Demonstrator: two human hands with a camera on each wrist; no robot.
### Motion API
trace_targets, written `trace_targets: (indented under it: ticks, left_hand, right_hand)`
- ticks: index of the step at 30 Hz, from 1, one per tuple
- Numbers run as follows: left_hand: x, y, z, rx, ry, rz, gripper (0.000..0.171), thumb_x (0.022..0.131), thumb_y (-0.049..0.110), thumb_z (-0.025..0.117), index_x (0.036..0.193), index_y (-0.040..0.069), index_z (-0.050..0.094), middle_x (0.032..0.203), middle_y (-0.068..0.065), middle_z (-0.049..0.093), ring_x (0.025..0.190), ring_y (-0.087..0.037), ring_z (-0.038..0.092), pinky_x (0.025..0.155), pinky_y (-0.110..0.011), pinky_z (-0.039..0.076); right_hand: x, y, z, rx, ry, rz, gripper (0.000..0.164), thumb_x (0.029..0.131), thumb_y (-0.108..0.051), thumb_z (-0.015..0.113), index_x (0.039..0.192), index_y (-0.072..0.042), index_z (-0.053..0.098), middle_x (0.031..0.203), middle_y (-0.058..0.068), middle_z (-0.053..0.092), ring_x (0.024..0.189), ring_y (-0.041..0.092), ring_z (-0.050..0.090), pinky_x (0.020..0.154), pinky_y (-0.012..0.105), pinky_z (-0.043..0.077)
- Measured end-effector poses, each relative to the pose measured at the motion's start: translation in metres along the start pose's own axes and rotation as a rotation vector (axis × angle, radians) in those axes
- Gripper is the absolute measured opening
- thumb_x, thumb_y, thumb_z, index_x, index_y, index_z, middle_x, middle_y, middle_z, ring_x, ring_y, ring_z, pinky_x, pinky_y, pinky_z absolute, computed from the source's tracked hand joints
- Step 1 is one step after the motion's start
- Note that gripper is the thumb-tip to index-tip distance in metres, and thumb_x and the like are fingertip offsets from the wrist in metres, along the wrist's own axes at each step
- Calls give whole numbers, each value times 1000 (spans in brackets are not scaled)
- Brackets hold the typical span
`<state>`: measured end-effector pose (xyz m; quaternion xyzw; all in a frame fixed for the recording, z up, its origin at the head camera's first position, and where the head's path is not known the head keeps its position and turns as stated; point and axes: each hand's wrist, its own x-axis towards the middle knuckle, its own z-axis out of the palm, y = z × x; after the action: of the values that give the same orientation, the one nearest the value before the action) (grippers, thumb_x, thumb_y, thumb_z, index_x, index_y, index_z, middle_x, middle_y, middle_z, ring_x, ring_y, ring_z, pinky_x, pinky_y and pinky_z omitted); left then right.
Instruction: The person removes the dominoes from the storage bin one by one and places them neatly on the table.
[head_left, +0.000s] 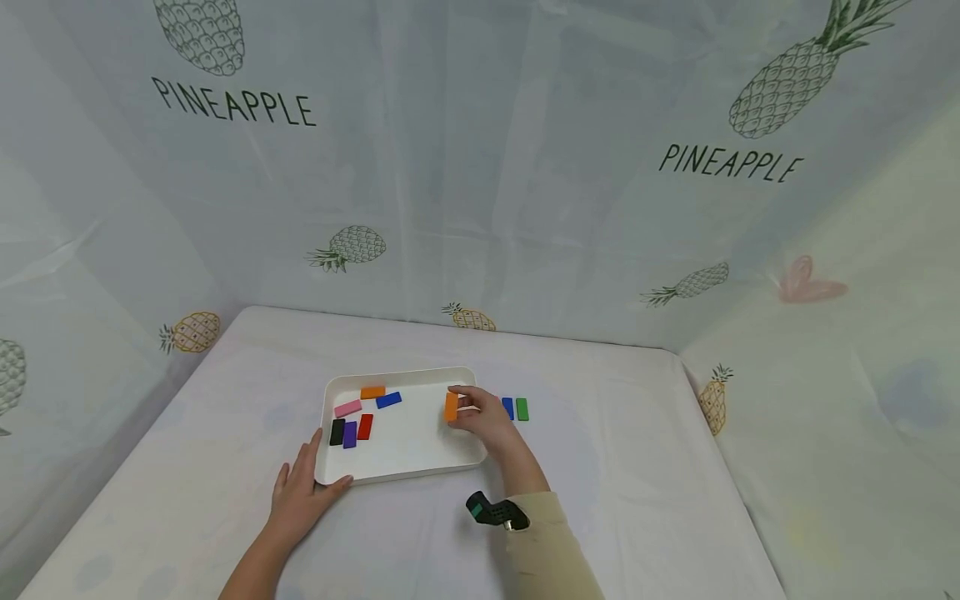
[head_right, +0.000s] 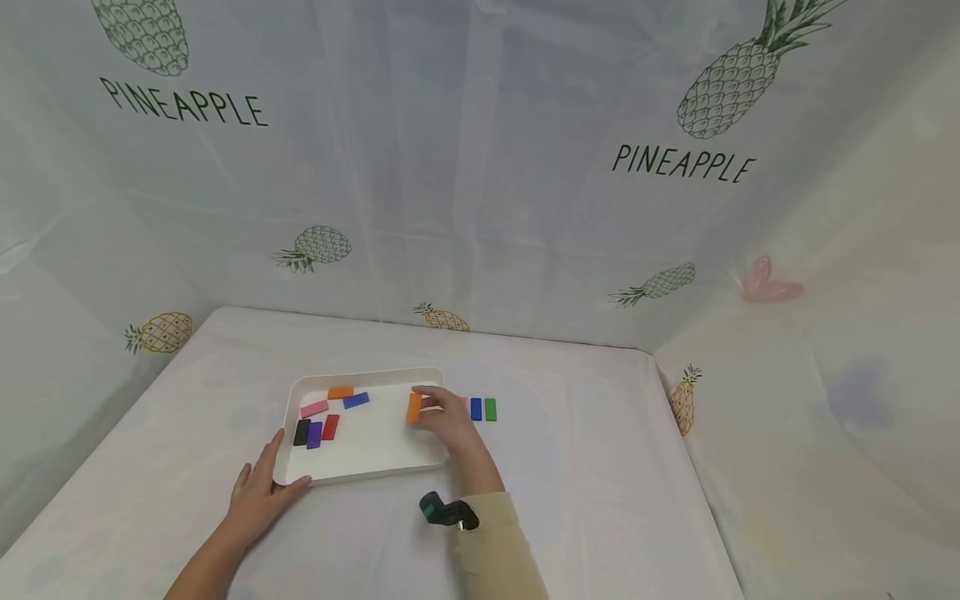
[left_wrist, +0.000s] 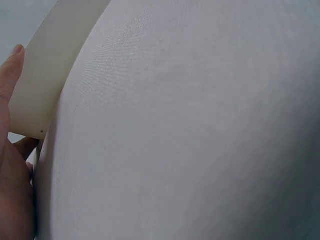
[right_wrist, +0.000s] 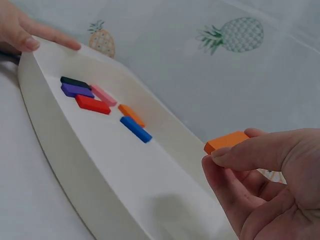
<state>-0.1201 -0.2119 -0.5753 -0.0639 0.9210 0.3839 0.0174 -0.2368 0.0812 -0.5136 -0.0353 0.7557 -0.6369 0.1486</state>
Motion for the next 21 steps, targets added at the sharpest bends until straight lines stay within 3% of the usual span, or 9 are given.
trace_targets:
  ticks: [11,18,21]
  left_hand:
    - [1,-2,1,-6,11,16,107,83,49,70,154,1,6,154,-33,13,141,-51,5,110,-64,-7]
    - [0,0,0,3,3,7,107,83,49,70,154,1,6,154,-33,13,141,-51,5,110,-65,-7]
    - [0,0,0,0,8,13,106,83,48,70,154,1,7,154,-34,14,141,-51,6,110,-65,-7]
  right_hand:
    - [-1,-10,-48,-123,19,-13,55,81,8,72,132,-7,60,113,12,58,95,23,60,79,32,56]
    - [-3,-7,-73,-247,57,5,54,82,-3,76,133,-10,60,114,9,60,98,24,58,80,34,54]
    - [-4,-2,-82,-261,68,5,51,83,1,73,131,-8,61,113,10,59,97,25,56,78,34,54]
